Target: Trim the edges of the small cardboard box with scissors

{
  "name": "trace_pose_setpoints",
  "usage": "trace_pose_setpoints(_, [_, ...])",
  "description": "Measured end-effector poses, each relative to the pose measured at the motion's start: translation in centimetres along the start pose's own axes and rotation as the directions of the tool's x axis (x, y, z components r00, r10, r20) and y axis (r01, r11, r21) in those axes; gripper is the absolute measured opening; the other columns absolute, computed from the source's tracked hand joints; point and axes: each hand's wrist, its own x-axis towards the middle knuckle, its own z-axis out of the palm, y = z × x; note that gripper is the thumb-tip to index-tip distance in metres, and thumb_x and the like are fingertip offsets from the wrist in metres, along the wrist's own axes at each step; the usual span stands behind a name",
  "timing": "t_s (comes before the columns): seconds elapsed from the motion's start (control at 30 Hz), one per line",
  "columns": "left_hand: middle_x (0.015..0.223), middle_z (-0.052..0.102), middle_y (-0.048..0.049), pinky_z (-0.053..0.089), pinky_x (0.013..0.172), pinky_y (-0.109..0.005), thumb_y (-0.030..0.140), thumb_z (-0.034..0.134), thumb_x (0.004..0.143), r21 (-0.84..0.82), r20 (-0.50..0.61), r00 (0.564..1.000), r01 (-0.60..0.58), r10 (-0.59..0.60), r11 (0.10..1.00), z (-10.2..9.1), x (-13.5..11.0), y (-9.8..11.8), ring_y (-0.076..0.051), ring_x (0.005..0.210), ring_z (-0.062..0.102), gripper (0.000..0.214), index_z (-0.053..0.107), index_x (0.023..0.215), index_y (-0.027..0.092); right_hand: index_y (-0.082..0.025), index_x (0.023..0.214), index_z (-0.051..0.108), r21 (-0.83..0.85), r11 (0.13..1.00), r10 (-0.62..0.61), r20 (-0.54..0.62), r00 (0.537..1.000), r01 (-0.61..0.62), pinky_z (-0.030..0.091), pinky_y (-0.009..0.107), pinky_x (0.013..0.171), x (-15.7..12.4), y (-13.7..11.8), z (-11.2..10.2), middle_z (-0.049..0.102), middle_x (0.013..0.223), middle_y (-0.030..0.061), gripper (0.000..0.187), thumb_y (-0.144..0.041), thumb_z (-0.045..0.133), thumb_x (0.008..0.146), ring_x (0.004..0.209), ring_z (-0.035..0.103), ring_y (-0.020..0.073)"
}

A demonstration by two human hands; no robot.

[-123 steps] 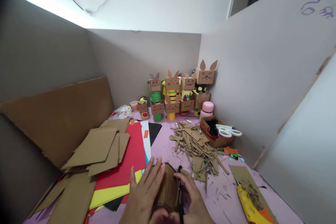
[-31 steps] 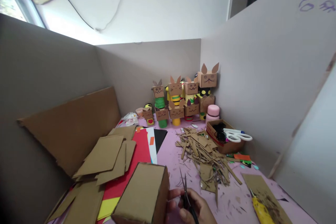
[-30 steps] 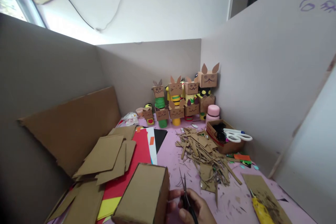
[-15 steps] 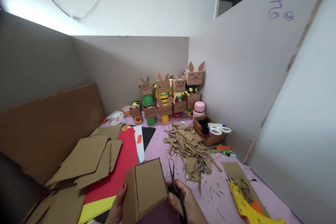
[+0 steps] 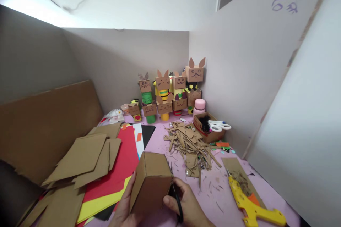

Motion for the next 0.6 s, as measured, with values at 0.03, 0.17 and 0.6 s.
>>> trace_pose_setpoints(0.03, [0.085,0.077,-0.0152,0.055,0.081,-0.041,0.047,0.061,0.079,-0.01,0.004,1.0,-0.001,0.001,1.0,-0.1,0.1,0.0,-0.032,0.089,0.071,0.056,0.063,0.117,0.005,-0.018,0.113,0.064,0.003,1.0,-0.002,0.001,1.0,0.002,0.045,0.041,0.091,0.0,0.1,0.0,0.071,0.104,0.0108,0.061,-0.057,0.075,0.067,0.098,0.063,0.0298])
trace_pose_setpoints(0.17, [0.07,0.077,-0.0127,0.058,0.063,-0.029,0.04,0.056,0.086,-0.066,-0.037,0.993,-0.11,0.108,0.992,-0.5,0.3,-0.5,-0.024,0.067,0.074,0.038,0.073,0.089,0.006,-0.018,0.114,0.063,-0.029,0.999,-0.028,-0.001,1.0,0.028,0.046,0.041,0.089,0.0,0.7,-0.1,0.071,0.103,0.0102,0.059,-0.054,0.074,0.069,0.096,0.064,0.029])
trace_pose_setpoints(0.6, [0.108,0.072,-0.0159,0.049,0.091,-0.047,0.03,0.068,0.076,0.034,-0.033,0.978,-0.205,0.206,0.978,-1.6,0.4,-0.7,-0.034,0.101,0.066,0.07,0.041,0.138,0.013,-0.017,0.086,0.065,-0.026,0.999,0.025,-0.208,0.978,-0.031,0.046,0.026,0.061,0.0,1.9,-1.5,0.065,0.068,0.0018,0.036,-0.051,0.072,0.073,0.066,0.06,0.0185])
